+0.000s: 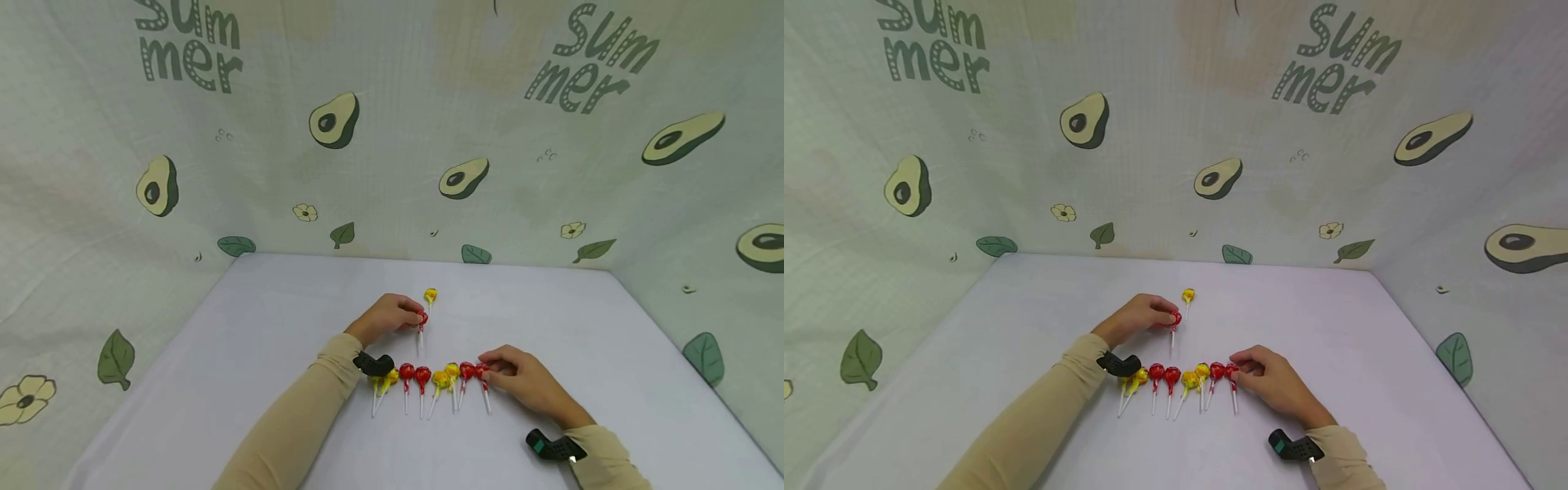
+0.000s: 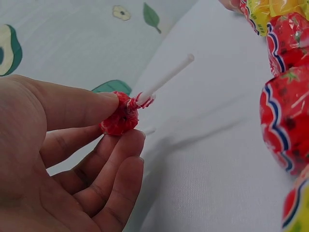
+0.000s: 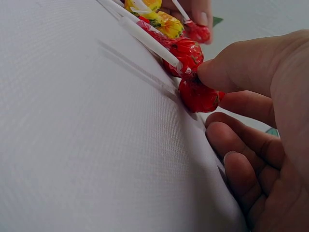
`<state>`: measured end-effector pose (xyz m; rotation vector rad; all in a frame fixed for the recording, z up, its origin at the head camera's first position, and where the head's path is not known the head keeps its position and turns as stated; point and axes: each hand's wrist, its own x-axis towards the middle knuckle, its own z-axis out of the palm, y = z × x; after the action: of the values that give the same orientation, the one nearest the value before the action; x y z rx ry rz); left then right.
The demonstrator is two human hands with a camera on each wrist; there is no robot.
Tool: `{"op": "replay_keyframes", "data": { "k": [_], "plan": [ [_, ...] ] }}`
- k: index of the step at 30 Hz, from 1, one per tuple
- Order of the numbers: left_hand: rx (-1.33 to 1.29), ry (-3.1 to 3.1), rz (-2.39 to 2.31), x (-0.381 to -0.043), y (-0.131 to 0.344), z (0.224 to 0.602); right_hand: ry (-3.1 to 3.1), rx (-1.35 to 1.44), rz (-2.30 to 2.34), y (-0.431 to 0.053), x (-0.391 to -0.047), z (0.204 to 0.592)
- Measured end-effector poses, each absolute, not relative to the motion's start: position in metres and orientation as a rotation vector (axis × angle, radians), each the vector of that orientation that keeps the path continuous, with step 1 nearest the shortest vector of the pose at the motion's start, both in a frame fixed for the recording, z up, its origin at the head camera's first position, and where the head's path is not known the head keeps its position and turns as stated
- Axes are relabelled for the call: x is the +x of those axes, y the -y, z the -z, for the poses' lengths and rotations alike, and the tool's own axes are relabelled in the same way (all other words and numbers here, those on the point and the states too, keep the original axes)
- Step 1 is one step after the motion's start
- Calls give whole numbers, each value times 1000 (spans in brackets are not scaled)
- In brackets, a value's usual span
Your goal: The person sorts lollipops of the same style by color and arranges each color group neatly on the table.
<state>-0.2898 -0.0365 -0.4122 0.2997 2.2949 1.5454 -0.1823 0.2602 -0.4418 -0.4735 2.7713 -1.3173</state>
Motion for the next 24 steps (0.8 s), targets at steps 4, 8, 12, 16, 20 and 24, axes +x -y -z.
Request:
{"op": "replay_keyframes", "data": {
  "k": [4,8,12,16,20,24],
  "plan": [
    [307,-2293,-1553,-290,32,412,-2774,-469,1317,-259,-182,443],
    [302,-2291,-1557,-291,28,412,-2782,-461,1315,-259,-182,443],
    [278,-2299,-1557,-291,26,413,-2783,-469,1318,-259,-183,443],
    [267,-2297,-1546,-289,24,414,-2788,-472,1308,-259,-182,443],
    [288,-2297,-1536,-289,22,414,-2793,-450,1295,-259,-182,442],
    [297,-2304,-1525,-293,20,416,-2784,-432,1295,-258,-181,442]
  ]
}}
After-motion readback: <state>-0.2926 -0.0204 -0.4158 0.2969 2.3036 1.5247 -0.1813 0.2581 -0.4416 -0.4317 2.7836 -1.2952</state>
